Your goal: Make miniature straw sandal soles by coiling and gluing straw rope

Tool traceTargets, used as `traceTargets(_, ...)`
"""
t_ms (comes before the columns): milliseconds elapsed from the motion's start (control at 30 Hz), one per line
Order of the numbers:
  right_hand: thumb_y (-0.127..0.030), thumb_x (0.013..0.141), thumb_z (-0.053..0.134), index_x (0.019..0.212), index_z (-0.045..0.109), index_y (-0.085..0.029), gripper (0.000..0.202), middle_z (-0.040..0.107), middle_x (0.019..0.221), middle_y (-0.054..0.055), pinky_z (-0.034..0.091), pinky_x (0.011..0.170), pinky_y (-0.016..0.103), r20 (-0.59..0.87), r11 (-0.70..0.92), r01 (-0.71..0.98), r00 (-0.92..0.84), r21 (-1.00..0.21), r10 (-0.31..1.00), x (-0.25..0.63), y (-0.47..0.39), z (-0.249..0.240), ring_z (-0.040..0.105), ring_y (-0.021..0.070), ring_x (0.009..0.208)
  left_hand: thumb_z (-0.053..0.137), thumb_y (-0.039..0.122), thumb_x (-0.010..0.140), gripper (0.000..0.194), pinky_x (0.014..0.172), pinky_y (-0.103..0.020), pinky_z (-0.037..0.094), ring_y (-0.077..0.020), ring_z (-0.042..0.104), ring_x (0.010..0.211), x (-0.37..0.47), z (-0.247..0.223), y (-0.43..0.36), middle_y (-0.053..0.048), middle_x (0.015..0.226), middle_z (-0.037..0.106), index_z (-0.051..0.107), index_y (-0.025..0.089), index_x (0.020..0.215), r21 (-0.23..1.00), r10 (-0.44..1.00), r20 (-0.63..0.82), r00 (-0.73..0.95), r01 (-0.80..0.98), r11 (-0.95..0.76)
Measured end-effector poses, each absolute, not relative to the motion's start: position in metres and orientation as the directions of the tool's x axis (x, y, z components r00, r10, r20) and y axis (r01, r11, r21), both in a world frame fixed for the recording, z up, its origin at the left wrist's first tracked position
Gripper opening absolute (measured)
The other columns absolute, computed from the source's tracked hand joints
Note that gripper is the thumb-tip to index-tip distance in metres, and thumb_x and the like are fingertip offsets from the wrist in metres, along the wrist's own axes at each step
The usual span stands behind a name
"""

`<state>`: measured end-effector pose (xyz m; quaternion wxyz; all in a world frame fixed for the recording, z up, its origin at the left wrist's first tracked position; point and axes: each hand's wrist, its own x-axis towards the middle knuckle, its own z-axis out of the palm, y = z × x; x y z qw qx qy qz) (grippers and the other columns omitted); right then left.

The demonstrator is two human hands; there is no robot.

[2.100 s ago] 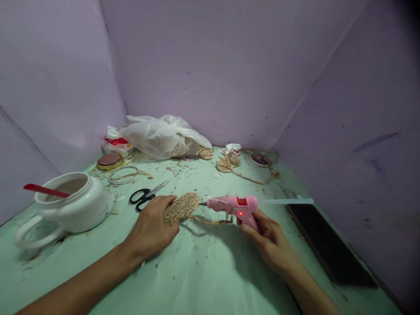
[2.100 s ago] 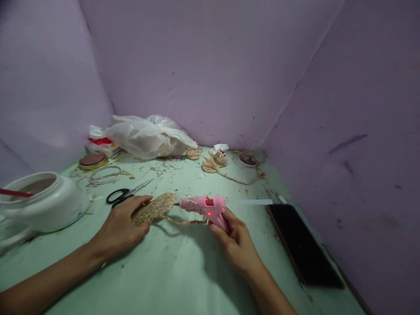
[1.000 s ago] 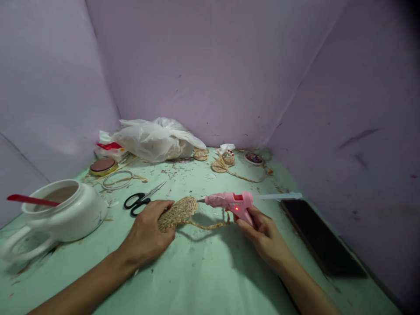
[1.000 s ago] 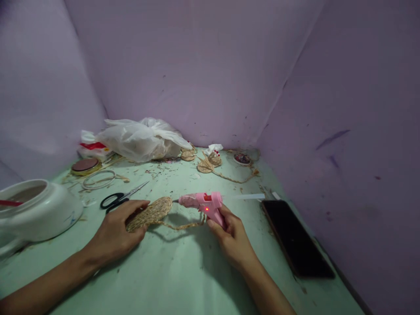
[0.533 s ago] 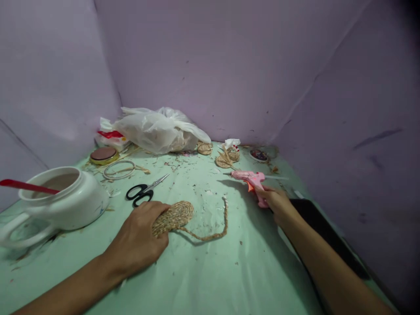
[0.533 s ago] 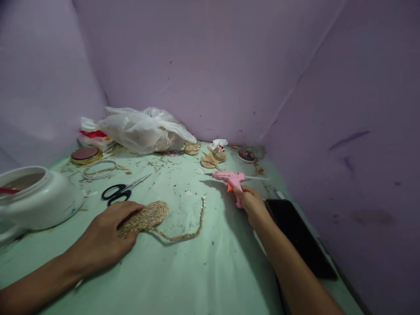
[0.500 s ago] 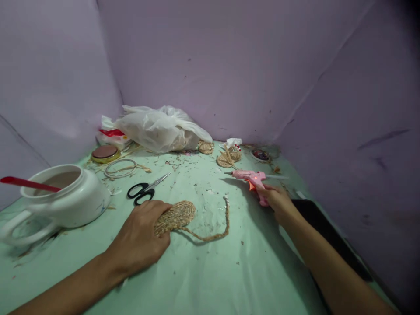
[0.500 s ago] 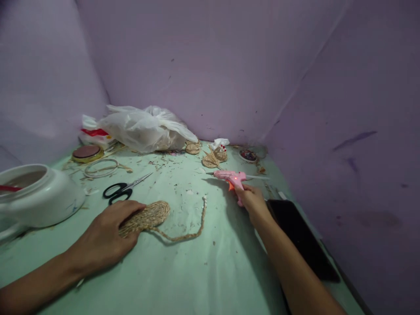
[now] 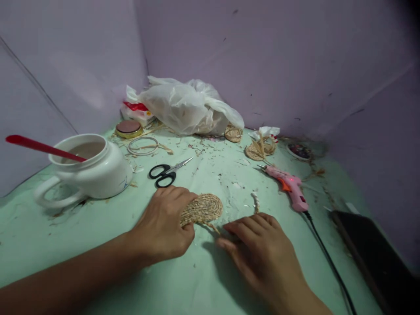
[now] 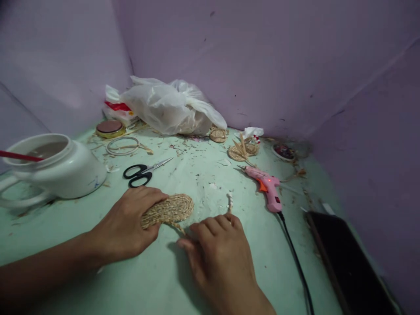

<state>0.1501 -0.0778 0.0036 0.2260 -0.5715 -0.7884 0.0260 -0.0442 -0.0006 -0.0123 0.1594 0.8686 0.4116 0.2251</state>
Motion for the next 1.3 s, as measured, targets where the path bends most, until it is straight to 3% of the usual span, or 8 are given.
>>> traceTargets(67,-0.027,0.084,0.057,0.078,0.067,-0.020,0.014,0.065,0.064,0.001,0.034,0.069,0.035,0.336,0.378,0.893,-0.288,-0.245,0.897,0.149,-0.077,-0.004,0.059,0.0180,0.061,0.052,0.014,0.060,0.048,0.089,-0.042,0.042,-0.0243,0.056,0.099,-0.044,-0.013,0.000,-0.007,0.104,0.064,0.059,0.019,0.107,0.464,0.789,0.259,0.557,0.645,-0.607)
traceTargets(167,-0.023,0.085,0.055,0.075,0.067,-0.020,0.016,0.064,0.062,0.001,0.035,0.064,0.033,0.376,0.374,0.888,-0.262,-0.267,0.889,0.151,-0.076,-0.014,0.056,0.0162,0.058,0.053,0.014,0.061,0.046,0.089,-0.043,0.042,-0.0250,0.055,0.099,-0.043,-0.012,-0.001,-0.007,0.106,0.063,0.059,0.020,0.106,0.461,0.789,0.242,0.565,0.648,-0.606)
traceTargets(400,-0.027,0.083,0.059,0.077,0.069,-0.022,0.013,0.066,0.070,0.002,0.043,0.054,0.026,0.257,0.138,0.773,0.033,-0.619,0.966,0.149,-0.080,-0.028,0.060,0.0153,0.063,0.053,0.015,0.063,0.044,0.088,-0.047,0.042,-0.0275,0.054,0.099,-0.043,-0.009,-0.002,-0.010,0.108,0.061,0.060,0.018,0.106,0.445,0.777,0.171,0.606,0.656,-0.609)
traceTargets(533,-0.028,0.081,0.061,0.078,0.071,-0.023,0.011,0.067,0.073,0.003,0.046,0.052,0.026,0.214,0.065,0.684,0.136,-0.726,0.967,0.149,-0.081,-0.031,0.060,0.0146,0.061,0.053,0.013,0.062,0.041,0.087,-0.046,0.042,-0.0267,0.054,0.098,-0.042,-0.009,-0.002,-0.009,0.105,0.061,0.062,0.018,0.102,0.443,0.777,0.166,0.607,0.658,-0.608)
traceTargets(667,-0.031,0.080,0.062,0.072,0.070,-0.022,0.014,0.066,0.069,0.002,0.044,0.050,0.025,0.239,0.061,0.720,0.148,-0.692,0.960,0.149,-0.080,-0.030,0.059,0.0136,0.057,0.053,0.014,0.062,0.041,0.087,-0.046,0.041,-0.0266,0.053,0.099,-0.042,-0.009,-0.002,-0.009,0.106,0.060,0.061,0.019,0.102,0.450,0.782,0.163,0.602,0.660,-0.602)
traceTargets(900,-0.030,0.081,0.062,0.071,0.068,-0.021,0.014,0.065,0.067,0.002,0.044,0.051,0.025,0.330,0.122,0.839,0.071,-0.530,0.941,0.150,-0.074,-0.029,0.060,0.0144,0.060,0.055,0.015,0.063,0.047,0.088,-0.046,0.041,-0.0275,0.053,0.100,-0.043,-0.009,0.000,-0.009,0.109,0.060,0.060,0.020,0.109,0.452,0.775,0.163,0.611,0.652,-0.609)
traceTargets(1100,-0.025,0.081,0.061,0.077,0.067,-0.022,0.008,0.067,0.073,0.002,0.048,0.058,0.027,0.321,0.141,0.806,0.063,-0.575,0.945,0.160,-0.075,-0.031,0.061,0.0155,0.066,0.055,0.015,0.062,0.049,0.090,-0.047,0.040,-0.0277,0.053,0.100,-0.042,-0.009,-0.002,-0.008,0.110,0.061,0.061,0.022,0.110,0.456,0.786,0.173,0.594,0.659,-0.598)
traceTargets(1300,-0.028,0.077,0.064,0.072,0.068,-0.023,0.008,0.066,0.072,0.002,0.047,0.057,0.029,0.233,0.040,0.774,0.140,-0.632,0.962,0.162,-0.071,-0.029,0.060,0.0165,0.065,0.055,0.014,0.061,0.047,0.089,-0.046,0.040,-0.0272,0.054,0.100,-0.040,-0.009,-0.003,-0.007,0.110,0.061,0.061,0.022,0.107,0.436,0.792,0.181,0.582,0.675,-0.596)
